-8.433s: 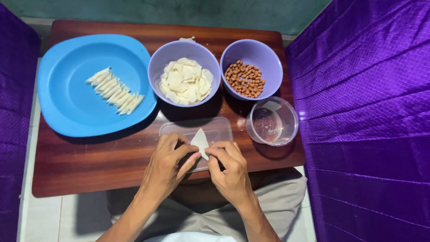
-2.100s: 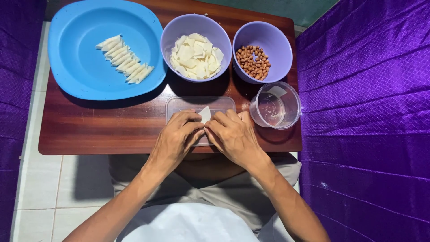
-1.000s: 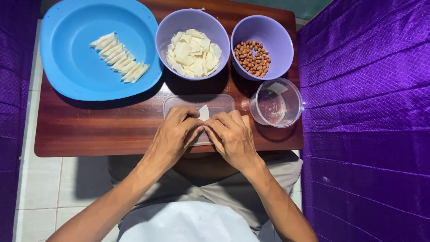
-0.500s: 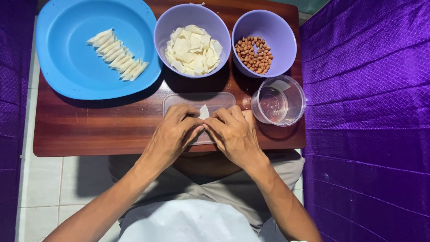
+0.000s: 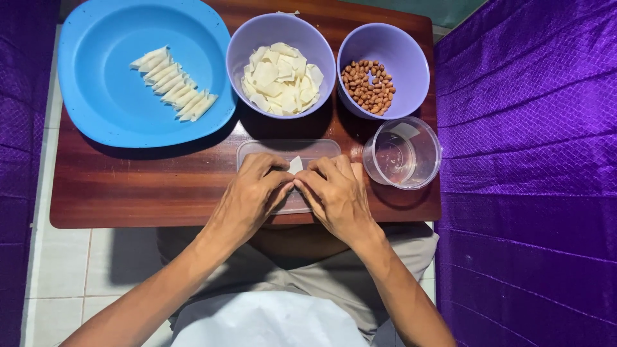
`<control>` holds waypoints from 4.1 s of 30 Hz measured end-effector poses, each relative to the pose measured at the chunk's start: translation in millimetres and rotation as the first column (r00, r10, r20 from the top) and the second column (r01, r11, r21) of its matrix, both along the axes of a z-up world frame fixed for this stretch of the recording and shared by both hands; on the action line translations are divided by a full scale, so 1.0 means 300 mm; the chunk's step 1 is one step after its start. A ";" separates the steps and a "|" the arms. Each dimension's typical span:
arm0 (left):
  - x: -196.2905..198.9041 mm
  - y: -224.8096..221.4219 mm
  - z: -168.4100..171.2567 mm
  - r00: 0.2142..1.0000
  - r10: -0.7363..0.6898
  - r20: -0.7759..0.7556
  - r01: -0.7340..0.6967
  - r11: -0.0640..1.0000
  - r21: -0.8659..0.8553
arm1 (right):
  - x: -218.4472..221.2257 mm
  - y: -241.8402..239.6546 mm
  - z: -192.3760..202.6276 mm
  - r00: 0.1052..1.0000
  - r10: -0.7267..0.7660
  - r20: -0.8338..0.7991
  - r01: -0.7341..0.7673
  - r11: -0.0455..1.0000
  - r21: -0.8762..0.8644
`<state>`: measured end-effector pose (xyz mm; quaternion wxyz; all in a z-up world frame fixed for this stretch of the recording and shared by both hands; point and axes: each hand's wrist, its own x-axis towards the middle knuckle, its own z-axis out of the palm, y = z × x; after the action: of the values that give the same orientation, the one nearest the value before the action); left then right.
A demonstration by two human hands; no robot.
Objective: Manually wrapping peanuts and white food slices into small square wrappers to prepare snacks.
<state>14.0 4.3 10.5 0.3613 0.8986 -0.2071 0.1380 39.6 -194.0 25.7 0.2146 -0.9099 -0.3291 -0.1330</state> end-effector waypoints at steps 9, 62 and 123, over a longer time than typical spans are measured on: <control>0.016 0.001 0.027 0.999 -0.003 -0.034 0.005 0.998 0.058 | -0.017 0.001 0.009 0.998 -0.008 0.061 0.006 0.999 0.035; 0.086 0.033 0.039 0.998 -0.041 -0.038 0.044 0.995 0.091 | 0.023 0.044 0.039 0.994 -0.082 0.072 0.083 0.997 -0.002; -0.033 -0.104 0.105 0.917 -0.073 -0.392 -0.242 0.679 -0.693 | -0.121 0.057 0.047 0.763 0.266 -0.589 0.506 0.320 0.801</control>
<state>4.3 -27.0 41.9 0.7152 0.6973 -0.0165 0.0447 3.3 -176.9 39.8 0.7836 -0.6209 -0.0212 -0.0019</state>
